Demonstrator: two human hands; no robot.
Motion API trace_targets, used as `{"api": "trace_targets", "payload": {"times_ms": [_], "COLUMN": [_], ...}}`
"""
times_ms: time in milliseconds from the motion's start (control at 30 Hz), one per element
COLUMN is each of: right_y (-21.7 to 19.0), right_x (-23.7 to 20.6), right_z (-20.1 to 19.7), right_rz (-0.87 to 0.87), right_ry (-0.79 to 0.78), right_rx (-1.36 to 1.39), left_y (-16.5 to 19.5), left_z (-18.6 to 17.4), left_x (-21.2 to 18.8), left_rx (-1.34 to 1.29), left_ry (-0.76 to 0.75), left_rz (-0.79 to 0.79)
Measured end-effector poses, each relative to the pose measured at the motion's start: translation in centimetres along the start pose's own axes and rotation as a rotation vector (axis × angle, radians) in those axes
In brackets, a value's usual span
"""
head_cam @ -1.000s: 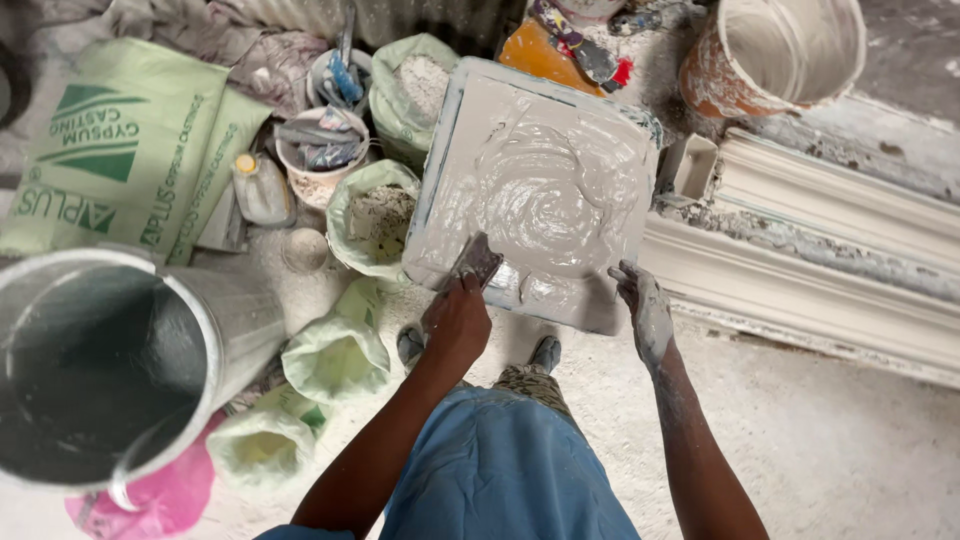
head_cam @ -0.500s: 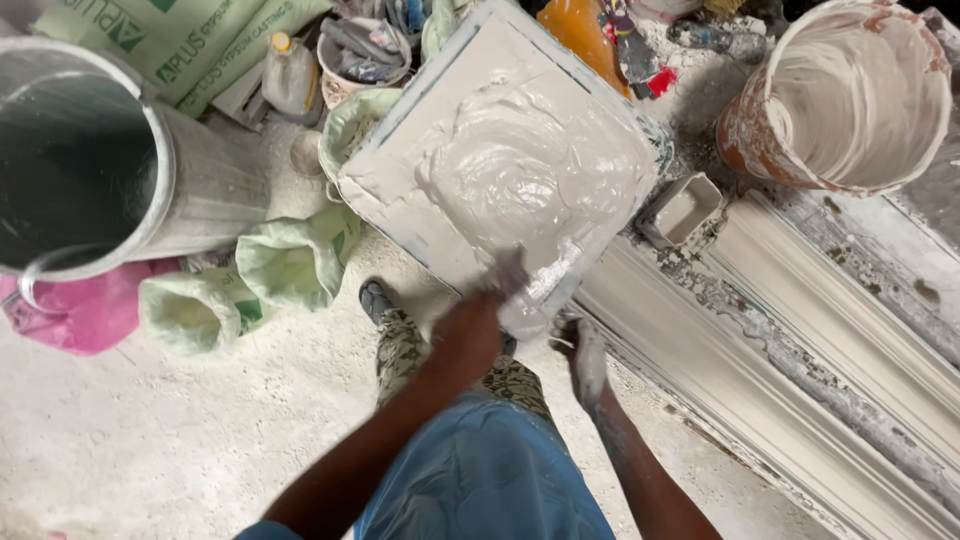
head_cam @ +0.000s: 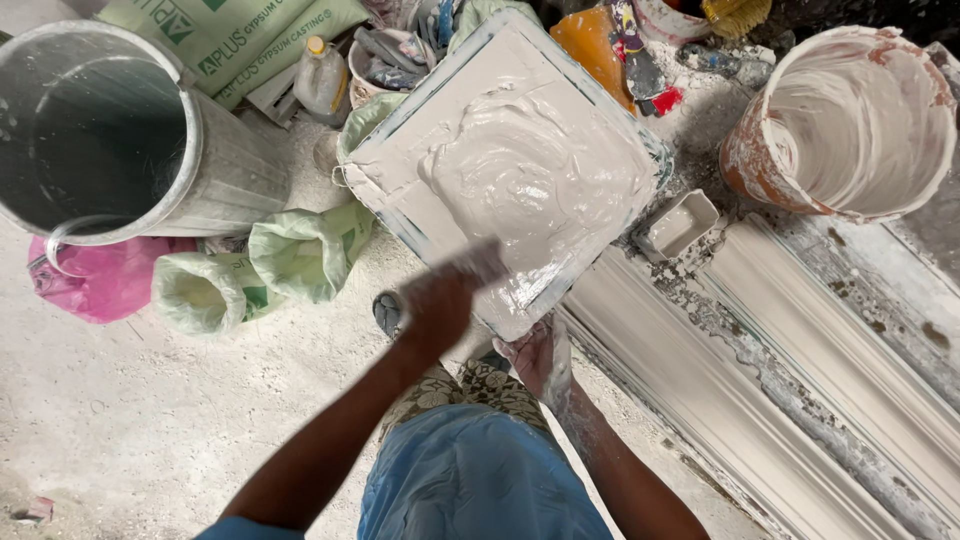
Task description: The person pours a white viscous compound from a bucket onto a square tray and then uses a trowel to spread and smooth the material across the tray surface. The person repeatedly scrapes the trowel against the tray edges to level the compound.
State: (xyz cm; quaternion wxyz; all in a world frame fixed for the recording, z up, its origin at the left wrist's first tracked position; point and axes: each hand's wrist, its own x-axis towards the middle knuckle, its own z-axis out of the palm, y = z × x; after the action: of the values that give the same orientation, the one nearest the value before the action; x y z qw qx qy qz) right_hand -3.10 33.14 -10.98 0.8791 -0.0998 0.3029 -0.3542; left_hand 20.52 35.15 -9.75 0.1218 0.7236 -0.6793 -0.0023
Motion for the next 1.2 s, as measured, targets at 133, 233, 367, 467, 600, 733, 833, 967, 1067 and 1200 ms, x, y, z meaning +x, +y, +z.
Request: {"api": "trace_targets", "payload": {"times_ms": [133, 233, 367, 467, 600, 733, 833, 967, 1067, 1200], "right_y": [0.1, -0.2, -0.6, -0.9, -0.7, -0.2, -0.1, -0.1, 0.0, 0.2], "right_x": [0.2, 0.0, -0.3, -0.6, -0.6, 0.1, 0.4, 0.5, 0.2, 0.0], "right_z": [-1.1, -0.9, 0.1, 0.5, -0.1, -1.4, -2.2, -2.5, -2.8, -3.8], "right_rz": [0.053, 0.092, 0.124, 0.11, 0.106, 0.104, 0.104, 0.128, 0.109, 0.143], "right_ry": [-0.004, 0.166, 0.168, 0.161, 0.125, 0.075, 0.027, 0.089, 0.033, -0.005], "right_rx": [0.062, -0.017, 0.012, -0.023, -0.033, 0.059, 0.046, 0.049, 0.085, 0.167], "left_y": [1.1, -0.8, -8.1, -8.5, -3.0, 6.6, 9.2, 7.6, 6.8, 12.8], "left_z": [-1.5, -3.6, -5.6, -5.0, -3.2, -4.2, -5.3, -4.0, -2.1, -1.0], "left_x": [-0.6, 1.3, 5.7, 5.6, 2.1, -2.8, -4.4, -3.9, -3.8, -5.6], "left_rx": [-0.098, -0.025, 0.587, 0.196, -0.014, -0.224, -0.286, -0.182, -0.058, -0.051], "left_ry": [0.2, 0.165, -0.154, -0.24, 0.01, -0.343, -0.464, -0.431, -0.427, -0.498], "left_rz": [0.083, 0.066, 0.044, -0.273, -0.001, 0.036, -0.027, -0.068, -0.108, -0.023]}}
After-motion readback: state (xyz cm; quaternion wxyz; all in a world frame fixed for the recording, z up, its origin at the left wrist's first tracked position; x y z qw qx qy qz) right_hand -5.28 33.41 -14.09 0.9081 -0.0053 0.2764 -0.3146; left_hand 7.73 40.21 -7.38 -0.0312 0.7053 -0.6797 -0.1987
